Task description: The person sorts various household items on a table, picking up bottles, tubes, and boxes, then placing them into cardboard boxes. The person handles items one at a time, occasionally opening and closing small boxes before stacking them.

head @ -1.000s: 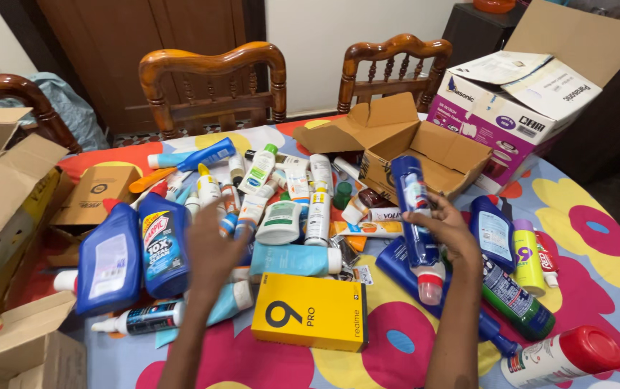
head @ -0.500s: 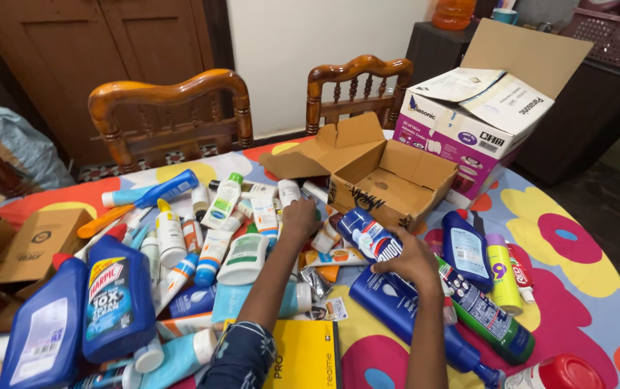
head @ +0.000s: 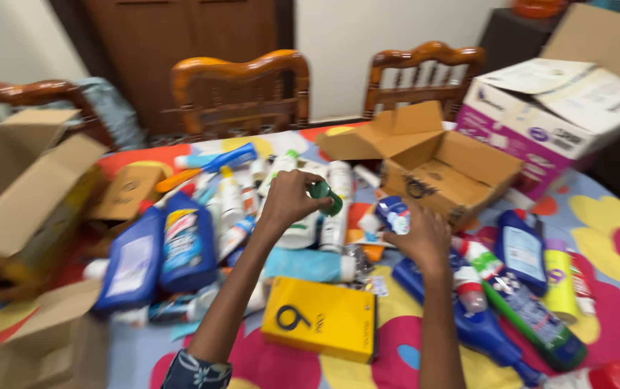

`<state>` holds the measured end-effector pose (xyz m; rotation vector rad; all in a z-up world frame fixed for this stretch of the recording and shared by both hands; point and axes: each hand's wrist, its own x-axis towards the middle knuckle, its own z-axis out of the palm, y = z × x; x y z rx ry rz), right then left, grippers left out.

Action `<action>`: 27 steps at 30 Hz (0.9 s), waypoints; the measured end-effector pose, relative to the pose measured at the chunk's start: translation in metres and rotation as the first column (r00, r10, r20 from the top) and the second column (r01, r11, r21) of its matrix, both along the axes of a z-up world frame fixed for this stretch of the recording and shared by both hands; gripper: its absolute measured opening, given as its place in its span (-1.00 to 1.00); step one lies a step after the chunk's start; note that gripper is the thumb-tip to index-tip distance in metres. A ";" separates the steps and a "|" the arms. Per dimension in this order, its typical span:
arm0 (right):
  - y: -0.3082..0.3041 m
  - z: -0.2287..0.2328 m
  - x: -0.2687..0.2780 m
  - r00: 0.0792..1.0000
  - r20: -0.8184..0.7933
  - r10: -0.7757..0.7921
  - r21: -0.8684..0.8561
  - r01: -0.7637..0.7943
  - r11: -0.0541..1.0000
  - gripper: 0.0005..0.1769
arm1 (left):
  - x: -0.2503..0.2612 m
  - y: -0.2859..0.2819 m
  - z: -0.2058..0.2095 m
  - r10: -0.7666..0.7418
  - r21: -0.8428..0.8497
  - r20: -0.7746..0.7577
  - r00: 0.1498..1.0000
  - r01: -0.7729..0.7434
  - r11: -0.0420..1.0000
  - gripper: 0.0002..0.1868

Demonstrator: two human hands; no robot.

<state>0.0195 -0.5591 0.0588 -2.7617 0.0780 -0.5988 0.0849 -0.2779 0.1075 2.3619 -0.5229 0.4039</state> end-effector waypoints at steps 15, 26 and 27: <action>0.108 0.014 -0.028 0.939 -0.103 0.329 -0.219 -0.344 0.913 -0.05 | -0.241 0.222 -0.001 0.181 0.403 -0.258 0.949 -0.065 0.913 -0.44; 0.107 0.004 -0.023 0.946 -0.203 0.252 -0.320 -0.307 0.896 -0.03 | -0.239 0.241 -0.064 0.223 0.505 -0.426 0.877 0.026 0.863 -0.39; 0.107 0.001 -0.021 0.944 -0.221 0.245 -0.319 -0.307 0.897 -0.03 | -0.239 0.239 -0.065 0.240 0.529 -0.433 0.869 0.030 0.848 -0.36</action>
